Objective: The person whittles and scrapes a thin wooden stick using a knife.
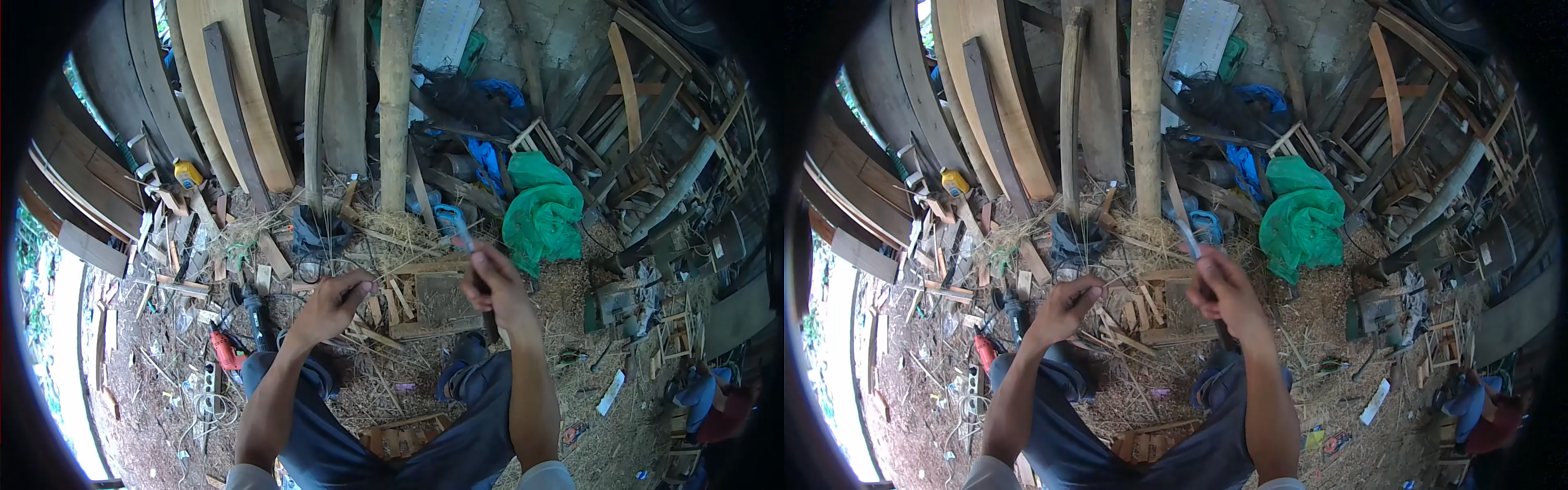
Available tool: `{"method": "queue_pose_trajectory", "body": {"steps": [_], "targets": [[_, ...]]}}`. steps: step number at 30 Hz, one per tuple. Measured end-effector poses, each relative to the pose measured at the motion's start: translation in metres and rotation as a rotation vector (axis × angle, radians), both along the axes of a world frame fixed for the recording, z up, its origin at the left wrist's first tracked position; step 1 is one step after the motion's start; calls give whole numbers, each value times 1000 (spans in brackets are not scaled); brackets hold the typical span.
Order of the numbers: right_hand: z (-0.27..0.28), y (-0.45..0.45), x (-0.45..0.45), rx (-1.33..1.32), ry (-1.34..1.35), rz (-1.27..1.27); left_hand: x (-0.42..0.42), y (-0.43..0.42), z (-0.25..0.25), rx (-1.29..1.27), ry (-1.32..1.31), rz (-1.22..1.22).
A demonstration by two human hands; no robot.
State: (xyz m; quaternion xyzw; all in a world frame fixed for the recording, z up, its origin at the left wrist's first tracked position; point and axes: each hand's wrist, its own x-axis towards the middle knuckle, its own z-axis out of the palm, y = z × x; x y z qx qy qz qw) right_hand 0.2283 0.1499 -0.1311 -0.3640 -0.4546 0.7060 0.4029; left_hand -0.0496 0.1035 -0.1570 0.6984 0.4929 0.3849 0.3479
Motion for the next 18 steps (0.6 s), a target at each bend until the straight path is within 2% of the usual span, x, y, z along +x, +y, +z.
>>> {"method": "queue_pose_trajectory", "body": {"steps": [1, 3, 7, 10, 13, 15, 18], "targets": [[-4, 0, -5, 22, -70, 47, 1, 0, 2, 0, 2, -2], [-5, -2, -12, 18, -70, 49, 4, -2, 7, -88, 29, -15], [0, -1, -18, 11, -80, 67, 6, -1, 6, -58, 14, -10], [1, 0, -20, -2, -84, 67, 12, 0, 15, -156, 72, 1], [-3, -3, -27, -15, -95, 102, 22, 5, 8, -77, 35, 20], [-3, -3, -29, -25, -114, 127, 25, 9, 1, 144, -21, 12], [4, -3, -25, -68, -97, 102, 25, 6, 6, 149, -17, 44]]}}
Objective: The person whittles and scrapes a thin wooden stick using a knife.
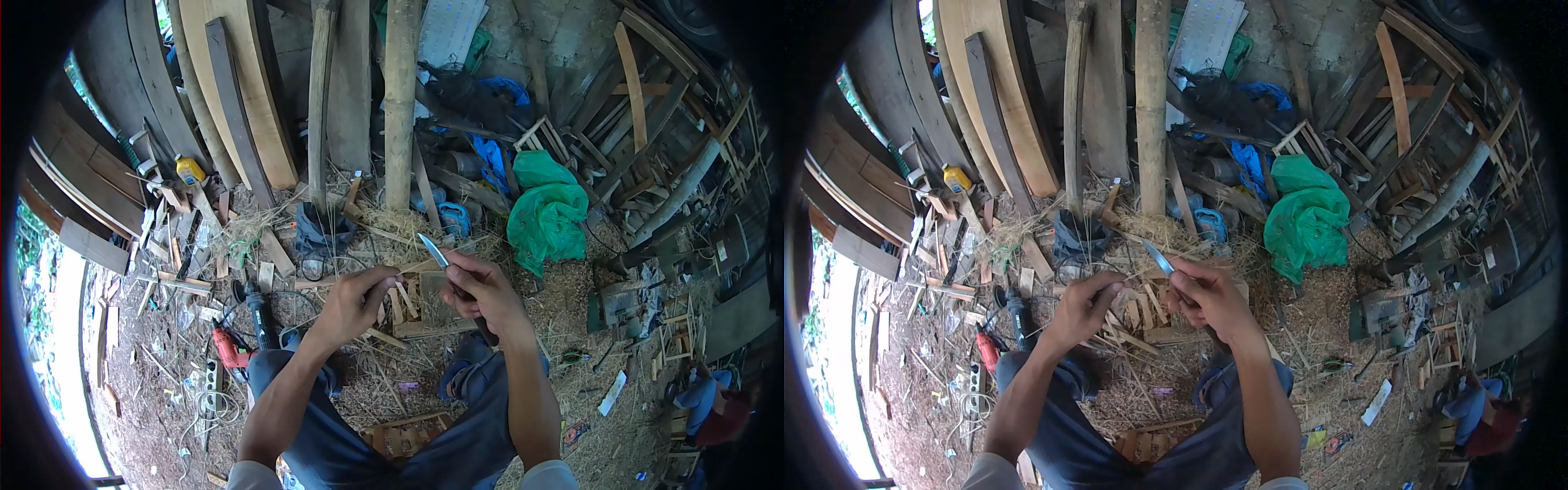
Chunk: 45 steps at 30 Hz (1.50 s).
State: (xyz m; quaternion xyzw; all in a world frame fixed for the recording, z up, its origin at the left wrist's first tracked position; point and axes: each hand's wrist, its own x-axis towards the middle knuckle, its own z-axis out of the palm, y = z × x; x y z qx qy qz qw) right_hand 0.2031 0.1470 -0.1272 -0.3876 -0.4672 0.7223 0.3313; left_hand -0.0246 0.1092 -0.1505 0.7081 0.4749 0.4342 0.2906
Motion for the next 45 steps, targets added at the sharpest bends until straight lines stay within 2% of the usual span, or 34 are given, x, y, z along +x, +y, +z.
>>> {"method": "queue_pose_trajectory", "body": {"steps": [4, 9, 11, 12, 14, 19, 21, 25, 27, 30, 35, 41, 43, 45], "targets": [[1, 1, 4, -17, -47, -41, 0, 0, -5, 85, 21, -16], [-7, 5, 6, -28, -44, -91, 0, -1, -3, -20, 67, -51], [-5, 9, 11, 4, -209, -356, -5, -6, 1, -60, 53, -20], [-7, 13, 22, 4, -211, -358, -7, -8, 2, -101, 37, 8], [-12, 25, 44, 42, 17, -430, -15, -9, -2, -77, 12, 18], [-7, 6, 27, 49, 88, -333, -18, -7, -1, -109, 1, 53], [-9, -1, 14, 90, 24, -141, -15, -8, 1, -130, 67, 32], [-10, 0, 0, 62, 40, -20, -9, -6, -7, -84, 80, -49], [-6, 1, 1, 55, 22, -22, -11, -5, -7, -195, 98, -117], [-8, 3, 5, 10, 23, -28, -12, -5, -8, -136, 46, -147], [-5, 6, 10, -46, 42, -37, -11, -7, -7, -194, 30, -171], [-2, 6, 4, -16, -47, -141, -5, -7, -3, -180, 28, -148], [-13, 12, 11, 53, -195, -321, -12, -10, -4, -202, 66, -121], [-23, 39, 60, 154, -32, -602, -25, -16, -10, -172, -25, -114]]}}
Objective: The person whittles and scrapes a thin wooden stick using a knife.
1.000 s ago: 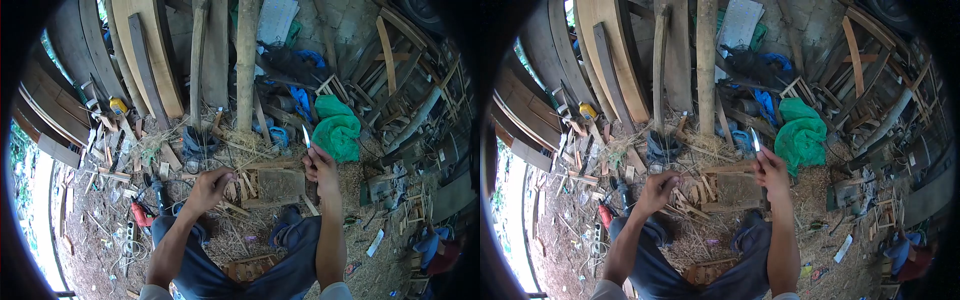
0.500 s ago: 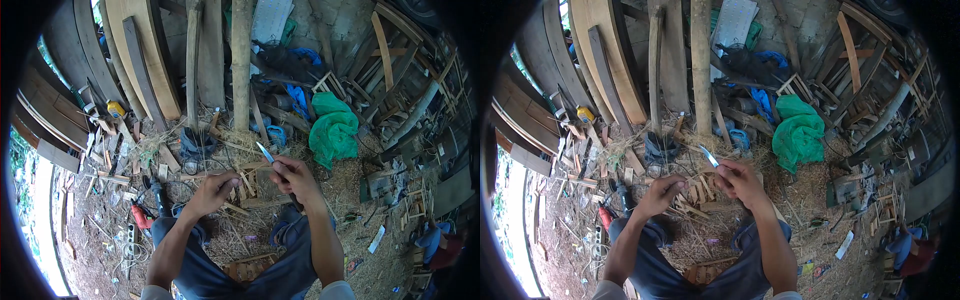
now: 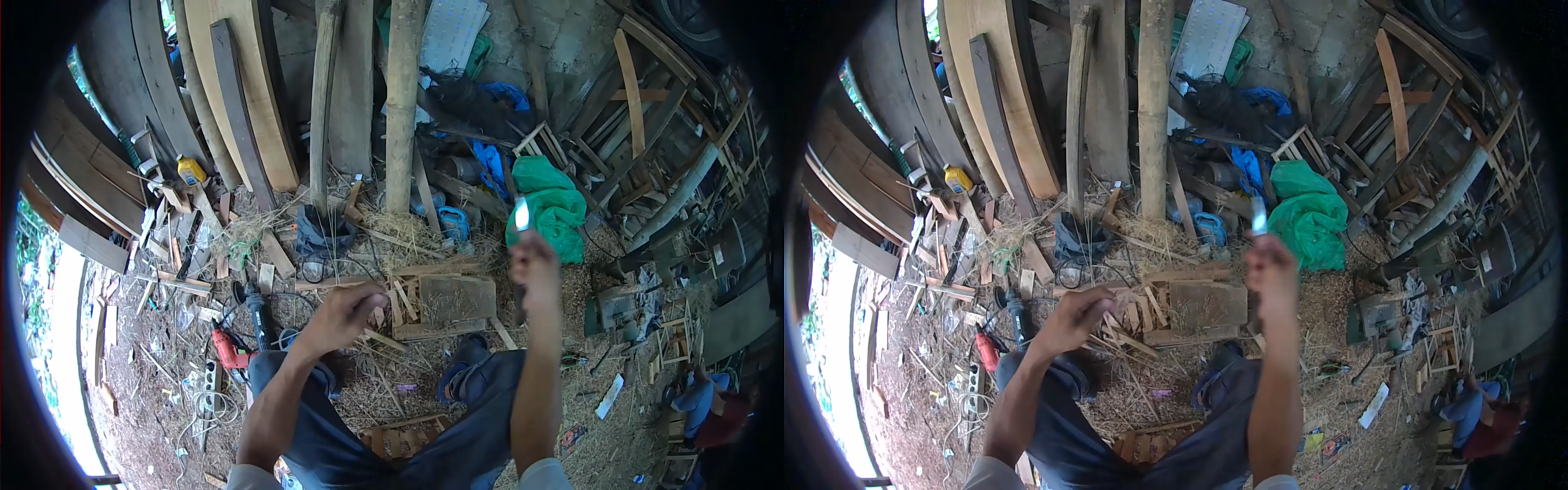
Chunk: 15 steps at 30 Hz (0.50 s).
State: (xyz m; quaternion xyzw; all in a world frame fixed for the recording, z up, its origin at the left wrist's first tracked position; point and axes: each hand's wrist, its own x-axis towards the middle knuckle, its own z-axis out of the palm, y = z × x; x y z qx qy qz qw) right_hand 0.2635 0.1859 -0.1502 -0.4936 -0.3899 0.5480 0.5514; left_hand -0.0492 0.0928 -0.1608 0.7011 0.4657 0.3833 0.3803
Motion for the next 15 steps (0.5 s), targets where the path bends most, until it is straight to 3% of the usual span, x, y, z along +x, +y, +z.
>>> {"method": "queue_pose_trajectory", "body": {"steps": [4, 6, 15], "targets": [[6, -14, -7, -26, 25, 30, -7, -1, 4, -31, 69, 60], [6, -32, -31, -112, 91, 270, -5, 2, -5, 4, 36, 34], [14, -43, -70, -134, 76, 581, 5, 3, 5, -31, 8, -44]]}}
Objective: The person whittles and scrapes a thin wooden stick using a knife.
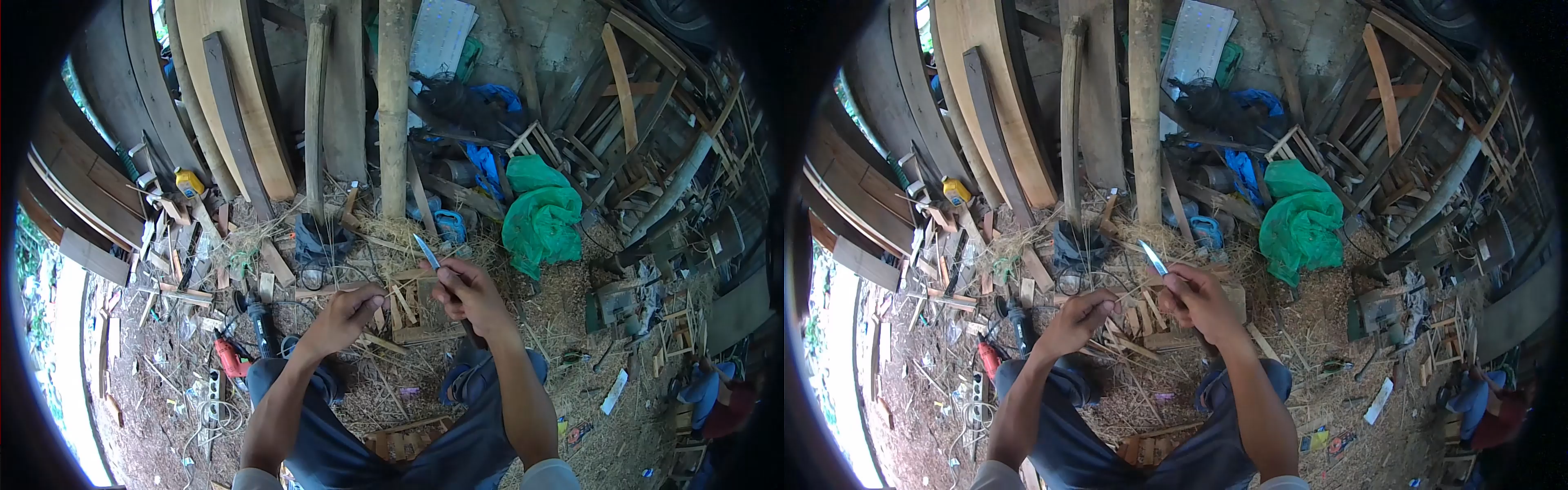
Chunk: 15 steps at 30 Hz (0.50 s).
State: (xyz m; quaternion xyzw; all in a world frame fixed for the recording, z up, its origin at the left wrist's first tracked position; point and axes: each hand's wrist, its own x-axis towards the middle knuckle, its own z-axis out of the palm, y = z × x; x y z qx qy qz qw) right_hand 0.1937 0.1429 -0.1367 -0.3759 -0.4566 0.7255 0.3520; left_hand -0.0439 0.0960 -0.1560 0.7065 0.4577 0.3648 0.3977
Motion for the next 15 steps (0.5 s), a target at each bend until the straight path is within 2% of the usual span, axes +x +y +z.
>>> {"method": "queue_pose_trajectory", "body": {"steps": [6, 15], "targets": [[6, 4, 10, -47, -55, -26, 0, 0, -1, -102, -19, -28], [5, 10, 5, 11, -123, -119, 8, 5, 3, -49, 31, 2]]}}
